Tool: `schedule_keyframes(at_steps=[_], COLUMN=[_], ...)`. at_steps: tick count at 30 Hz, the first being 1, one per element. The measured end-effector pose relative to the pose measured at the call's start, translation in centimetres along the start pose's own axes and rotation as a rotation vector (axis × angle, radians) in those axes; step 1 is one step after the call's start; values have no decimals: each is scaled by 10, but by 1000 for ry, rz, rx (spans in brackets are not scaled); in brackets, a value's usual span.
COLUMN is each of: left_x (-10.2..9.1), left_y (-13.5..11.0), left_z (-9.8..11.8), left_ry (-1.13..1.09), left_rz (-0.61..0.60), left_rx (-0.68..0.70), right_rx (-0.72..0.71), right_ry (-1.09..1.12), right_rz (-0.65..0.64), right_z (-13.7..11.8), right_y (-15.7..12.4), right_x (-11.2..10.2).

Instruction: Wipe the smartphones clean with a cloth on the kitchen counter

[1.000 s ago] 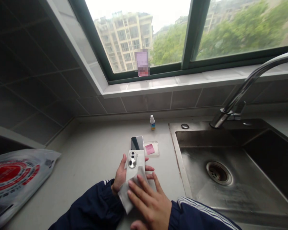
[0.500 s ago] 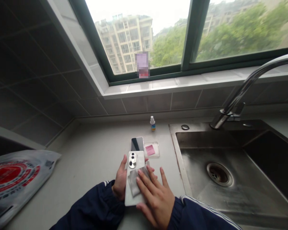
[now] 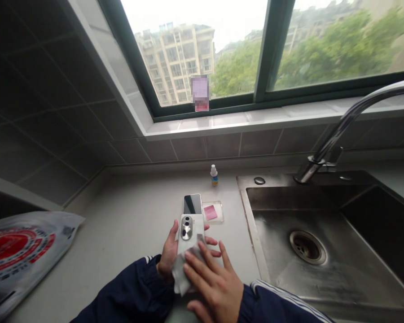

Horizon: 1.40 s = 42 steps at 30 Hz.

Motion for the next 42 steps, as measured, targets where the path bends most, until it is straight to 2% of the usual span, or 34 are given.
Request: schedule_keyframes(at_steps=[2,3,7,12,16,20,24,25,28,29,32,34,37,38,40,42], left_x=[0,0,0,-2,-3,-4,-6,-5,-5,-4,-5,-7,-9,-9,-8,-7], left_y=[0,0,0,0,0,-1,0,0,0,-1,-1,0,1,1,1,0], left_z=[0,0,1,1,1,1,2,2,2,2,2,2,3,3,2,2], left_ry=[-5,-1,18,3,25,1,23,23,-8,-13,-12,-13,-33,-39,-41,-32], left_rz=[24,32,28,12,-11,13,35,38,56,57,26,0,-8,-9,-18,-29], left_rx=[22,25,-6,-1,-12,17,4,6,51,59,16,-3,46,45,11,2], right_rx=[102,101,-120,101,-137,56,-131,-120,-6,-10,-149,-188,-57,-42,-140,-150], right_ry=[-12,-13,-11,-19,-37,-47,-81,-76,-94,-110,-134,-129,-165,-177,-166,-141], right_rz=[-47,-45,62,-49,74,-66,51,68,-19,-18,105,124,8,57,186,205], right_z=[2,2,-5,2,-5,0,-3,-3,-1,-1,-4,-4,-2,-3,-6,-7], right_y=[0,0,-2,0,0,1,1,1,1,1,1,1,3,3,2,2], right_x=[0,0,0,1,-2,0,0,1,5,5,4,3,4,4,3,5])
Point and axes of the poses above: each hand's wrist, its own y-axis towards the middle knuckle, its own x-axis out of the palm, z = x × y, the point moved 2 cm from there along y, towards the middle knuckle, and after that the axes turned 14 degrees about -y, right-handed, at the moved point
